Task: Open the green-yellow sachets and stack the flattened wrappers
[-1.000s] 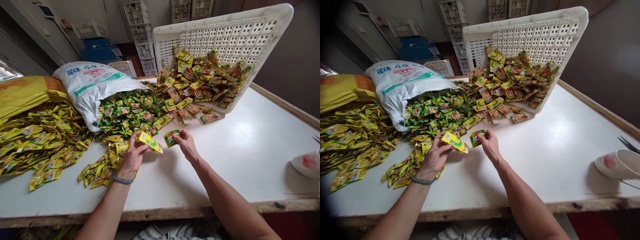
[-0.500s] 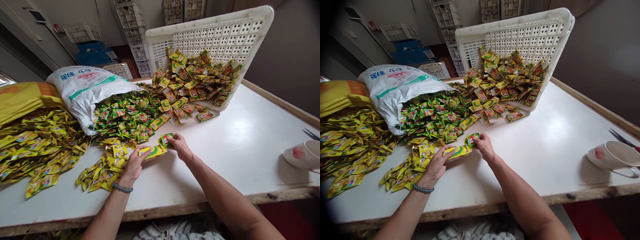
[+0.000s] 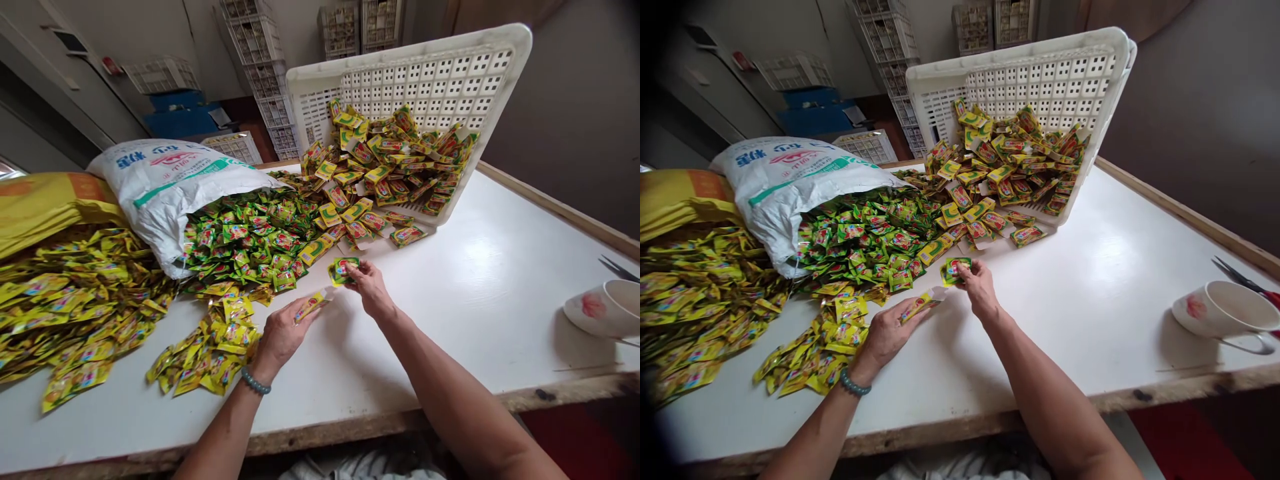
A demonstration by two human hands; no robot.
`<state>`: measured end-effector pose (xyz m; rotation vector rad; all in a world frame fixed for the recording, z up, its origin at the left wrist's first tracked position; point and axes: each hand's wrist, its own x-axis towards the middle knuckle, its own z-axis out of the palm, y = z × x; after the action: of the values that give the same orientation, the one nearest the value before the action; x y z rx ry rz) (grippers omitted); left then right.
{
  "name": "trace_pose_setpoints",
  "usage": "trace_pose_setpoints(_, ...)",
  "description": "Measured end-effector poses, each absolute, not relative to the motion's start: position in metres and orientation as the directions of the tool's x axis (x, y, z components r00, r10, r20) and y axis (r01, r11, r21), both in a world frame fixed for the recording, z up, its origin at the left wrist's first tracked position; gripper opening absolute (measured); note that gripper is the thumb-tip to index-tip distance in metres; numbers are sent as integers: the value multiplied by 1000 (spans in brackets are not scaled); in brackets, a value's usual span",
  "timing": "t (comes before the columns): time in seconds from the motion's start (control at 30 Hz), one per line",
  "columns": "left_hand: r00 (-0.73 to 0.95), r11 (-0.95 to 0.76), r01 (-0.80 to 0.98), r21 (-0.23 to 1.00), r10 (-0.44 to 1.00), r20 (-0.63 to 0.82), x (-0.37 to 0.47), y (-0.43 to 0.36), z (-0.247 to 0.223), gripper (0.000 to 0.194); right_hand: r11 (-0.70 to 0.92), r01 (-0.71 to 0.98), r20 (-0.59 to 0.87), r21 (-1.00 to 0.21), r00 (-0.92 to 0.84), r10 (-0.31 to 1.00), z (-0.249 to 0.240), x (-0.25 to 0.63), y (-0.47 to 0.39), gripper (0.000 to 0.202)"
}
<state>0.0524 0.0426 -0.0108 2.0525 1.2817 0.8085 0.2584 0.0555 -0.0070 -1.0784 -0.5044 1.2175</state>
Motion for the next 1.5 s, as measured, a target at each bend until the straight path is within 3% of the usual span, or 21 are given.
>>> trace_pose_setpoints(0.13, 319, -44, 261, 964, 947, -43, 49, 45, -12, 48, 124, -386, 20, -914, 264, 964, -6, 263, 57, 43)
trace_pose_setpoints(0.3, 335, 203, -19, 979, 924, -185, 51, 40, -14, 51, 93, -138, 88, -986, 43, 995, -15, 261, 57, 36)
trace_pose_setpoints(0.4, 341, 233, -18, 972, 915, -213, 52, 36, -17, 50, 109, -2, 109, -994, 20, 994, -15, 261, 55, 32)
trace_pose_setpoints(0.53, 374, 259, 8, 966, 895, -244, 54, 35, -17, 54, 99, 141, 116, -985, 118, 986, -11, 256, 51, 28)
trace_pose_setpoints(0.73, 322, 384, -166, 908, 892, -318, 58, 37, -11, 54, 72, 211, 94, -975, 99, 991, -9, 251, 48, 36)
trace_pose_setpoints(0.83, 329, 370, -177, 912, 895, -299, 56, 37, -11, 52, 57, 256, 77, -965, 68, 995, -6, 255, 47, 38)
trace_pose_setpoints(1.0, 333, 315, -138, 939, 907, -256, 52, 37, -15, 49, 168, 393, 192, -904, 23, 981, -2, 258, 47, 28)
trace_pose_setpoints(1.13, 316, 318, -112, 941, 910, -270, 52, 38, -16, 54, 163, 340, 181, -926, 21, 983, -4, 254, 46, 16)
trace_pose_setpoints(1.33, 380, 361, -95, 928, 875, -302, 55, 39, -16, 52, 92, 306, 117, -948, 65, 991, -10, 247, 44, 21)
trace_pose_setpoints(1.5, 387, 442, -208, 873, 857, -341, 57, 38, -13, 51, 1, -71, -4, -997, 79, 997, -15, 243, 46, 30)
